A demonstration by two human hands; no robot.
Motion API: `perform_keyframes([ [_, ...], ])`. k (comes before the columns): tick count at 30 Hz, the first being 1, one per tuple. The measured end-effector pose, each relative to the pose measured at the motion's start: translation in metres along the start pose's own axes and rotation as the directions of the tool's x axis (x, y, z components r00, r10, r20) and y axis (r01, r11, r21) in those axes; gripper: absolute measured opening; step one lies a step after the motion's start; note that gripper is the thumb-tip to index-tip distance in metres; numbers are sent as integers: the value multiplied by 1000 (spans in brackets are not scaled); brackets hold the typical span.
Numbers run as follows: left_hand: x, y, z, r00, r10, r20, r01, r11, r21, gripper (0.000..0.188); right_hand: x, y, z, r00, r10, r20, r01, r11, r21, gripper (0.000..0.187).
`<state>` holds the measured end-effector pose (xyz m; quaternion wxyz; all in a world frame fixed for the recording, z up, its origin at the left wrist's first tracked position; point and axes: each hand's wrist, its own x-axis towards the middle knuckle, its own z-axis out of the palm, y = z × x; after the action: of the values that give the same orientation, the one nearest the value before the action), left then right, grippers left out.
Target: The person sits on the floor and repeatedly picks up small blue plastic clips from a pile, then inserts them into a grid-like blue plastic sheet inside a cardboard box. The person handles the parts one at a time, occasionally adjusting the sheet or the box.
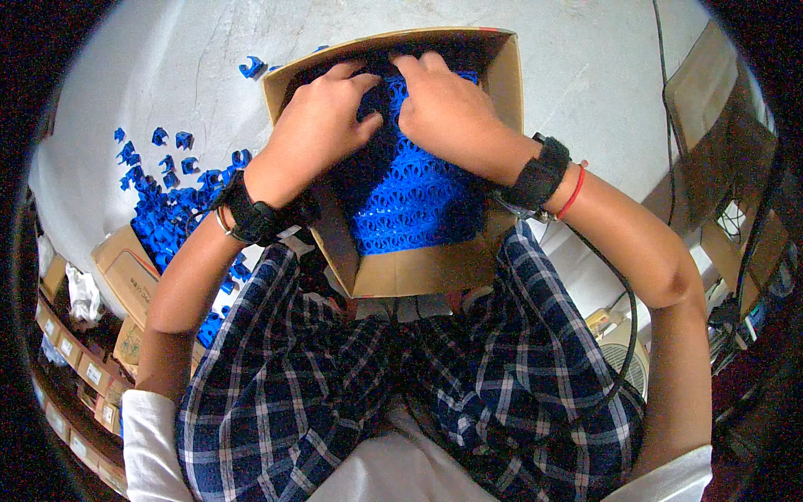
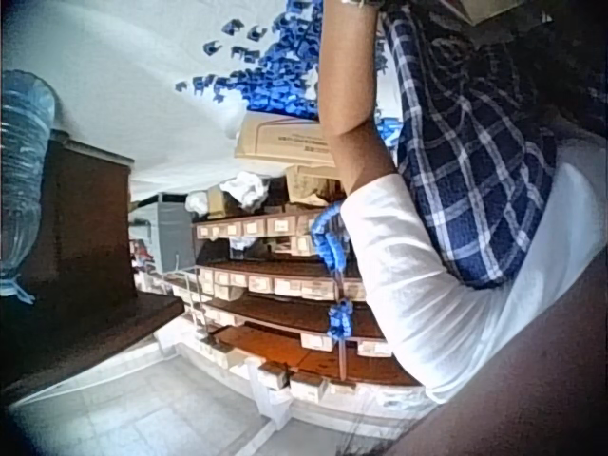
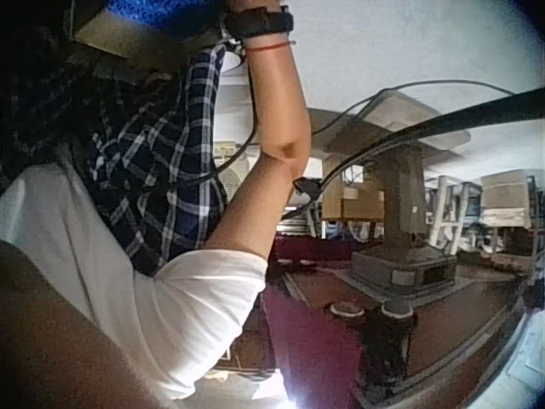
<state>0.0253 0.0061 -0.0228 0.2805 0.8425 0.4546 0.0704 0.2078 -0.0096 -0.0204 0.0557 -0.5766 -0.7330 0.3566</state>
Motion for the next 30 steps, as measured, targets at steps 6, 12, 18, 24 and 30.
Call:
perform_keyframes([
  [6, 0, -1, 0, 1000, 14, -14, -14, 1000, -9, 24, -1, -5, 0, 998, -52, 21, 51, 998, 27, 50],
  [12, 0, -1, 1, 1000, 18, -23, -18, 1000, -2, 22, 3, -5, 1, 998, -57, 35, 56, 998, 17, 49],
  [18, 0, -2, 3, 999, 27, -32, -28, 1000, -14, 21, 4, -11, 1, 997, -12, 75, 14, 1000, -19, 49],
  [24, 1, -2, 4, 999, 20, -35, -21, 1000, -19, 21, 8, -10, 6, 995, -103, -3, 103, 995, 2, 42],
  [30, -1, -3, 3, 999, 33, -34, -33, 999, -9, 25, 0, 0, -1, 998, 69, 13, -70, 991, 115, 50],
])
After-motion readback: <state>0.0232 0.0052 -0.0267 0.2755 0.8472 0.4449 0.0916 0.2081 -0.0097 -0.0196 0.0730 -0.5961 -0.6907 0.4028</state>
